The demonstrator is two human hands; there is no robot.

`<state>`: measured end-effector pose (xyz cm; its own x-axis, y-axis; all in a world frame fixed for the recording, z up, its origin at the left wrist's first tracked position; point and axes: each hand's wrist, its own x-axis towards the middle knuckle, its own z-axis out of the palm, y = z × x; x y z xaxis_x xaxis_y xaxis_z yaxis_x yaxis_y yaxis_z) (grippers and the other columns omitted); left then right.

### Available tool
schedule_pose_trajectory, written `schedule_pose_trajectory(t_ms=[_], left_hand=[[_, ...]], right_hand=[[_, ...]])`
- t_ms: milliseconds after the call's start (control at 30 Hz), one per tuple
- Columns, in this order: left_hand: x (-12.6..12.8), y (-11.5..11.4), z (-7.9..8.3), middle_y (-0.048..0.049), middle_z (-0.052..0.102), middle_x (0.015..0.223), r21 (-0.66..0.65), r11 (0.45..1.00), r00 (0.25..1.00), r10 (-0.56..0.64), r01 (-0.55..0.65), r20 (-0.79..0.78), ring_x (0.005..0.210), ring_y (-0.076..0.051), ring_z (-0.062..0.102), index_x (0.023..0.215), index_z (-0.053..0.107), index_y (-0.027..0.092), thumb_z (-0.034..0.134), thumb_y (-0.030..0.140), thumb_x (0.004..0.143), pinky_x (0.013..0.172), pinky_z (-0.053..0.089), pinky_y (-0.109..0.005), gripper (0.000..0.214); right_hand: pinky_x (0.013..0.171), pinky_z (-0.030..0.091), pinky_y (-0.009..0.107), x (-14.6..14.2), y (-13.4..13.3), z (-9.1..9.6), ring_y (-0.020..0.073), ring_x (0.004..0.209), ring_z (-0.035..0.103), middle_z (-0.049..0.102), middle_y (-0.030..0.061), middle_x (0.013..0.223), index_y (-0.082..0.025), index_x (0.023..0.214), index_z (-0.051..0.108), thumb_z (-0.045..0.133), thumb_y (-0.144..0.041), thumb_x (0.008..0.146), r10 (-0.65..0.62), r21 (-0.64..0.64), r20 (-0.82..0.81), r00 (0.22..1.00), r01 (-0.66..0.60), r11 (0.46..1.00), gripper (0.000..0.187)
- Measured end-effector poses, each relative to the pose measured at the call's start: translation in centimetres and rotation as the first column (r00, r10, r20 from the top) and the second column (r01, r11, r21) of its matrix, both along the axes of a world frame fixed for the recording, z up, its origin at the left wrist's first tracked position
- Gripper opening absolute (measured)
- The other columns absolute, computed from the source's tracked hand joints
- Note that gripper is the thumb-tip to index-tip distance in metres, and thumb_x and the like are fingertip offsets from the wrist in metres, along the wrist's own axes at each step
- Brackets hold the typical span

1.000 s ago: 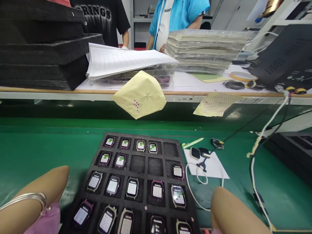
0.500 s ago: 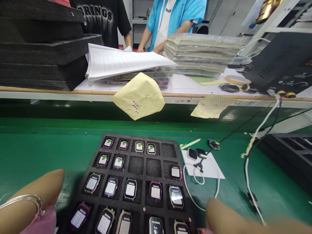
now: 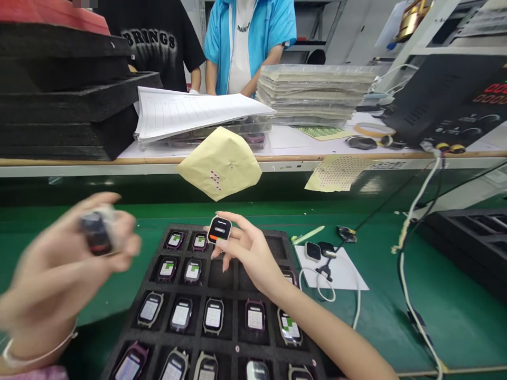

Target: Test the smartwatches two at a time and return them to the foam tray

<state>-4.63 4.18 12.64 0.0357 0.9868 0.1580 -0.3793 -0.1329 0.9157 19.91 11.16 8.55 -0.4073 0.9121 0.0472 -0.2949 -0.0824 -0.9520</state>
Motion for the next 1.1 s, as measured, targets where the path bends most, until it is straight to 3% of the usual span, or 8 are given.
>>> schedule_pose_trajectory(t_ms=[133, 300, 433, 667, 900, 1100], left_hand=[[3.5, 3.2, -2.3, -0.0047, 0.065, 0.094, -0.15, 0.971, 0.983, -0.182, 0.184, 0.029, 0.083, -0.017, 0.068, 0.129, 0.05, 0.021, 0.069, 0.013, 0.083, 0.073, 0.059, -0.027, 0.05], [4.8, 3.8, -5.3, -0.0051, 0.064, 0.099, -0.155, 0.93, 0.943, -0.325, 0.333, 0.072, 0.09, -0.019, 0.068, 0.13, 0.046, 0.022, 0.066, 0.008, 0.082, 0.082, 0.059, -0.033, 0.054], [4.2, 3.9, -5.4, -0.0069, 0.064, 0.103, -0.117, 0.923, 0.928, -0.355, 0.367, 0.112, 0.095, -0.022, 0.067, 0.131, 0.045, 0.021, 0.062, 0.003, 0.08, 0.086, 0.057, -0.038, 0.057], [4.0, 3.9, -5.3, -0.0075, 0.066, 0.102, -0.114, 0.919, 0.923, -0.363, 0.377, 0.126, 0.095, -0.022, 0.067, 0.131, 0.045, 0.02, 0.057, 0.002, 0.08, 0.086, 0.056, -0.039, 0.056], [4.3, 3.7, -5.5, -0.0066, 0.067, 0.101, -0.125, 0.903, 0.909, -0.393, 0.41, 0.142, 0.095, -0.021, 0.068, 0.13, 0.048, 0.023, 0.054, 0.01, 0.089, 0.085, 0.057, -0.038, 0.043], [4.3, 4.1, -5.6, -0.0069, 0.068, 0.095, -0.133, 0.916, 0.923, -0.363, 0.379, 0.129, 0.09, -0.02, 0.069, 0.129, 0.048, 0.021, 0.052, 0.018, 0.095, 0.079, 0.059, -0.034, 0.035]], right_hand=[[0.046, 0.051, 0.021, 0.2, -0.4, -0.1, 0.016, 0.068, 0.064, 0.067, 0.0089, 0.099, -0.02, 0.126, 0.055, 0.065, -0.015, 0.084, -0.009, 0.049, 0.02, 1.0, 0.008, 0.999, 0.044], [0.047, 0.052, 0.02, 0.1, -0.6, -0.5, 0.0149, 0.066, 0.064, 0.067, 0.0058, 0.091, -0.021, 0.125, 0.056, 0.067, -0.016, 0.085, -0.022, 0.096, 0.05, 0.999, 0.017, 0.995, 0.042], [0.046, 0.051, 0.019, 0.3, -0.7, -0.5, 0.014, 0.064, 0.064, 0.065, 0.0034, 0.084, -0.022, 0.124, 0.057, 0.068, -0.014, 0.085, -0.038, 0.118, 0.064, 0.997, 0.03, 0.993, 0.042], [0.044, 0.048, 0.019, 0.7, -0.4, -0.8, 0.0135, 0.062, 0.065, 0.069, 0.0081, 0.1, -0.022, 0.122, 0.06, 0.063, -0.011, 0.084, -0.012, 0.141, 0.028, 1.0, 0.007, 0.99, 0.039], [0.039, 0.038, 0.015, 0.2, -0.4, -0.6, 0.0069, 0.045, 0.054, 0.07, 0.0012, 0.075, -0.021, 0.107, 0.066, 0.069, -0.017, 0.086, -0.139, 0.155, 0.107, 0.984, 0.122, 0.98, 0.021], [0.042, 0.044, 0.018, 0.7, -0.5, -0.7, 0.0133, 0.058, 0.064, 0.07, 0.0045, 0.083, -0.022, 0.118, 0.064, 0.061, -0.02, 0.091, -0.021, 0.148, 0.089, 0.996, 0.008, 0.989, 0.028]])
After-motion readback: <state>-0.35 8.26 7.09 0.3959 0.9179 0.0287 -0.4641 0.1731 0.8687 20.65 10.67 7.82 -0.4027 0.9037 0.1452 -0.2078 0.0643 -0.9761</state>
